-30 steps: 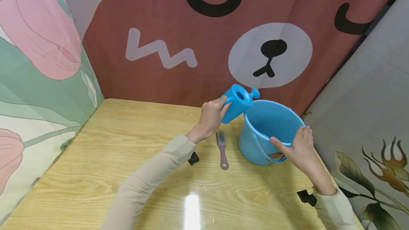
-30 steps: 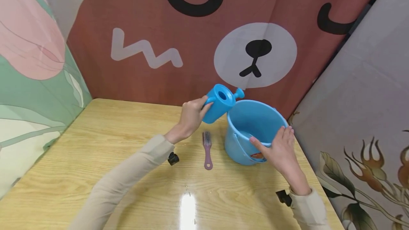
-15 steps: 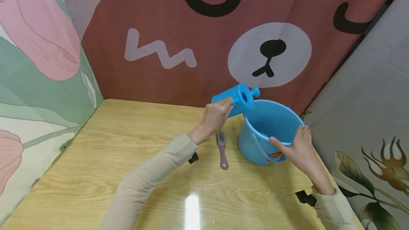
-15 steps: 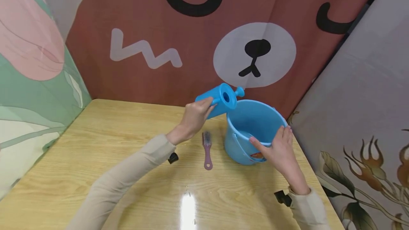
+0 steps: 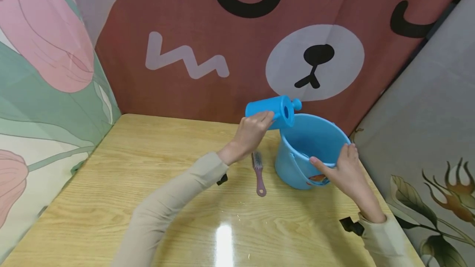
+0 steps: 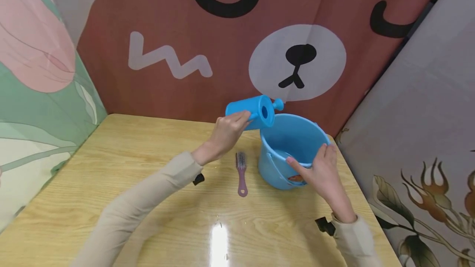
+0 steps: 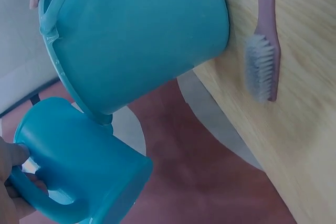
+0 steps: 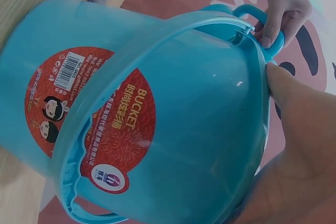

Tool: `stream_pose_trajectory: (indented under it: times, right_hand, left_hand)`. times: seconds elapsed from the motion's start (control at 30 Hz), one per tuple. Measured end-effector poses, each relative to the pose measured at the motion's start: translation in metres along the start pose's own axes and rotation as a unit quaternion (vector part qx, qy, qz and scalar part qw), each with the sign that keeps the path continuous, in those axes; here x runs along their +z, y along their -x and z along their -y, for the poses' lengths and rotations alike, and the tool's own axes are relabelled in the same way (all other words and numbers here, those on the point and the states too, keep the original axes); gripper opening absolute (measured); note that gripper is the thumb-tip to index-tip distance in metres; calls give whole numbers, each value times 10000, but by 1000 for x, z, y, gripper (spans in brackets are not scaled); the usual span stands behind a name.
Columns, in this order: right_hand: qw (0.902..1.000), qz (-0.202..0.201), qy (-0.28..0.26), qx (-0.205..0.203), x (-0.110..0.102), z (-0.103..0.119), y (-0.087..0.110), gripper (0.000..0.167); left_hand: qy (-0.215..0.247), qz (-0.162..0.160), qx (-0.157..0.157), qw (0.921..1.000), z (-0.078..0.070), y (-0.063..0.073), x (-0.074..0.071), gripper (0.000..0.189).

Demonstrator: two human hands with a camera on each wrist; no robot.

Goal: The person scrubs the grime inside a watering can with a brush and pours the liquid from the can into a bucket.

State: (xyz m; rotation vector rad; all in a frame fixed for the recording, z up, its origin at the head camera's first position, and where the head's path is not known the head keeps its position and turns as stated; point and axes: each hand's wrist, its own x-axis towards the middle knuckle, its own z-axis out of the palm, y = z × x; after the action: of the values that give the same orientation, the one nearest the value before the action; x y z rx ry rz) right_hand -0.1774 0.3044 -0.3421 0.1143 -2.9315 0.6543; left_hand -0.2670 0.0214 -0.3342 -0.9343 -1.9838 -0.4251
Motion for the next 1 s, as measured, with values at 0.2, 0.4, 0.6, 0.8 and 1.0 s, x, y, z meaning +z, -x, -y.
stream_pose_trajectory:
  times: [0.2, 0.4, 0.6, 0.8, 1.0]
  right_hand:
    - [9999, 83, 54, 96, 4, 3, -1, 118]
    - [9998, 167, 47, 130, 4, 2, 0, 118]
    - [9998, 146, 16, 118, 5, 2, 0, 118]
    - [9999, 109, -77, 48, 6, 1, 1, 117]
    - [9999, 84, -130, 16, 7, -1, 1, 116]
  left_hand:
    - [-132, 87, 125, 9998, 2, 0, -2, 11]
    - [-234, 171, 210, 9994, 0, -1, -2, 16]
    - [-285, 301, 198, 9989, -1, -2, -2, 18]
    - [-513, 391, 305, 9975, -3, -5, 0, 16]
    - [-699, 410, 400, 9959, -4, -7, 0, 13]
